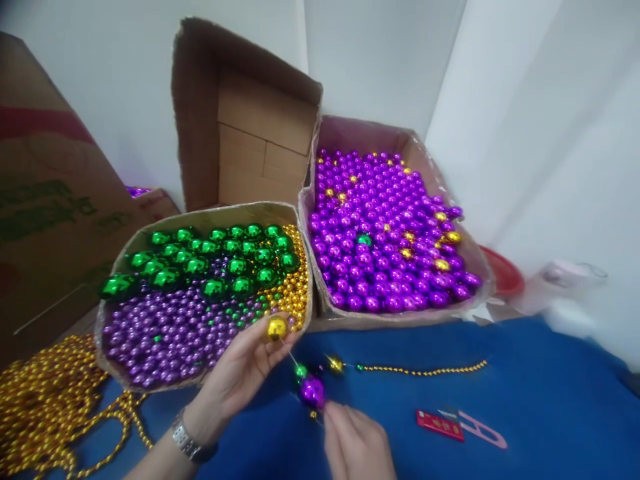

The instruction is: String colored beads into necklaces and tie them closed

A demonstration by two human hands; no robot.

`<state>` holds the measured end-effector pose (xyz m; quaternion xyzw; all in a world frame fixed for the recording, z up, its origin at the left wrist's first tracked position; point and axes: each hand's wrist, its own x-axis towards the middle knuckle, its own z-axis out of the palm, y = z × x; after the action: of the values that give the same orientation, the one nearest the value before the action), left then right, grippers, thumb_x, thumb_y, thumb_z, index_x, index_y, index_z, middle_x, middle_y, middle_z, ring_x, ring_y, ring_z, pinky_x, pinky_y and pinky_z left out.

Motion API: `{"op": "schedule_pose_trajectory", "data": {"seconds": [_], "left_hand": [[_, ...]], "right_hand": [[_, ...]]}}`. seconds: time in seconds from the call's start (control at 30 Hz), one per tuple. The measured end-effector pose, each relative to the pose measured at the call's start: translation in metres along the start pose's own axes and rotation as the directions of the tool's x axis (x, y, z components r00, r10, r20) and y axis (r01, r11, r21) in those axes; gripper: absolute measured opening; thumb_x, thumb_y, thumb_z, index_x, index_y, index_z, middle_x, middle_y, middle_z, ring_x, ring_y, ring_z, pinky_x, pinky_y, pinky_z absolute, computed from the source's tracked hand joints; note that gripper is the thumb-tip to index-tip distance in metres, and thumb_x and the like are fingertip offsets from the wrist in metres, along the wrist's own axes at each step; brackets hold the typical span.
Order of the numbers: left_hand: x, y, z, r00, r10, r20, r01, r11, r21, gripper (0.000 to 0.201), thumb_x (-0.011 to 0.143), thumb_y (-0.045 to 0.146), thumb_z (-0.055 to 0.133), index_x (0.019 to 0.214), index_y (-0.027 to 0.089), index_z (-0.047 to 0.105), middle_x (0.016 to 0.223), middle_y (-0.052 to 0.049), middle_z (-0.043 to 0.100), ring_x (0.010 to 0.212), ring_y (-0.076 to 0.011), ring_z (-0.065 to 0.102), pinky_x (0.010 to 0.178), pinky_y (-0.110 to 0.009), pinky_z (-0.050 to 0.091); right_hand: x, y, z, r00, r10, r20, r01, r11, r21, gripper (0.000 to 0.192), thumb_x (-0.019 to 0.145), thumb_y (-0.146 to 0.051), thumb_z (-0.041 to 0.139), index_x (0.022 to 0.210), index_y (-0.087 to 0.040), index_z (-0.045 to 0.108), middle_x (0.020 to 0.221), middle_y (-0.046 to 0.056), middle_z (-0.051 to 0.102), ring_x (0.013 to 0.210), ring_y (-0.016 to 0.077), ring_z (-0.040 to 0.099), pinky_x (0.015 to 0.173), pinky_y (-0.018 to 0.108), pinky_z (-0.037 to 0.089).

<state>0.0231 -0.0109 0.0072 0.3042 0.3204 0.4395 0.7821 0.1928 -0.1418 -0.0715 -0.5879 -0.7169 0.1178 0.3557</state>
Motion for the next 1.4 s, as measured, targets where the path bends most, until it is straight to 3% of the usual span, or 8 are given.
{"op": "schedule_pose_trajectory", "data": {"seconds": [0.23,0.33,0.53,0.7,0.87,1.27,1.4], "left_hand": [[-0.007,-0.006,-0.002,0.996,0.051,0.071,-0.063,0.983,0.174,0.025,0.086,0.024,0.058,0.109,0.014,0.061,0.106,-0.010,0.063,0.094,-0.0236,0.064,0.082,-0.034,0.051],[-0.011,-0.012,-0.003,0.994,0.072,0.083,-0.090,0.967,0.240,0.027,0.084,0.023,0.061,0.110,0.016,0.061,0.112,-0.009,0.060,0.095,-0.0235,0.063,0.084,-0.034,0.050],[-0.015,-0.017,-0.005,0.997,0.013,0.080,-0.028,0.981,0.190,0.024,0.085,0.024,0.060,0.108,0.017,0.060,0.117,-0.009,0.057,0.097,-0.0245,0.062,0.088,-0.038,0.048],[-0.019,-0.020,-0.009,0.996,0.073,0.051,-0.085,0.951,0.298,0.026,0.083,0.025,0.062,0.108,0.018,0.059,0.113,-0.009,0.059,0.096,-0.0245,0.062,0.085,-0.037,0.048],[-0.022,-0.022,-0.013,0.997,0.062,0.047,-0.073,0.956,0.285,0.026,0.084,0.026,0.061,0.108,0.018,0.059,0.107,-0.008,0.061,0.094,-0.0240,0.063,0.084,-0.036,0.048],[-0.024,-0.024,-0.016,0.999,0.042,-0.002,-0.040,0.975,0.220,0.026,0.081,0.026,0.064,0.106,0.017,0.061,0.104,-0.008,0.061,0.093,-0.0234,0.063,0.083,-0.036,0.049],[-0.025,-0.026,-0.018,0.995,0.097,-0.006,-0.091,0.950,0.298,0.029,0.080,0.026,0.066,0.107,0.018,0.061,0.103,-0.008,0.063,0.092,-0.0223,0.062,0.083,-0.035,0.049]], "right_hand": [[-0.001,0.006,0.003,0.998,-0.027,0.050,0.031,0.997,-0.074,0.022,0.092,-0.015,0.036,0.095,-0.019,0.058,0.071,0.005,0.065,0.062,0.0185,0.064,0.058,0.025,0.048],[0.001,0.005,0.005,1.000,-0.021,0.017,0.022,0.998,-0.055,0.021,0.093,-0.016,0.036,0.091,-0.019,0.057,0.070,0.005,0.064,0.063,0.0185,0.063,0.059,0.025,0.047],[0.001,0.004,0.010,1.000,0.024,0.013,-0.025,0.996,0.087,0.021,0.094,-0.018,0.035,0.086,-0.021,0.055,0.068,0.002,0.062,0.058,0.0147,0.060,0.055,0.022,0.045],[-0.005,0.013,0.020,1.000,-0.014,-0.018,0.013,0.999,-0.047,0.021,0.094,-0.017,0.036,0.093,-0.021,0.057,0.069,0.003,0.064,0.061,0.0170,0.064,0.058,0.023,0.048],[-0.008,0.017,0.024,0.999,-0.053,-0.005,0.052,0.994,-0.092,0.023,0.093,-0.016,0.036,0.091,-0.020,0.058,0.070,0.004,0.065,0.061,0.0170,0.065,0.060,0.023,0.050],[-0.007,0.012,0.022,0.999,-0.047,-0.006,0.047,0.997,-0.066,0.026,0.094,-0.019,0.036,0.093,-0.019,0.062,0.074,0.007,0.068,0.063,0.0175,0.067,0.062,0.023,0.053],[-0.007,0.011,0.022,0.998,-0.053,-0.016,0.052,0.997,-0.052,0.026,0.094,-0.019,0.036,0.094,-0.020,0.062,0.076,0.007,0.069,0.065,0.0171,0.067,0.064,0.023,0.053]]}}
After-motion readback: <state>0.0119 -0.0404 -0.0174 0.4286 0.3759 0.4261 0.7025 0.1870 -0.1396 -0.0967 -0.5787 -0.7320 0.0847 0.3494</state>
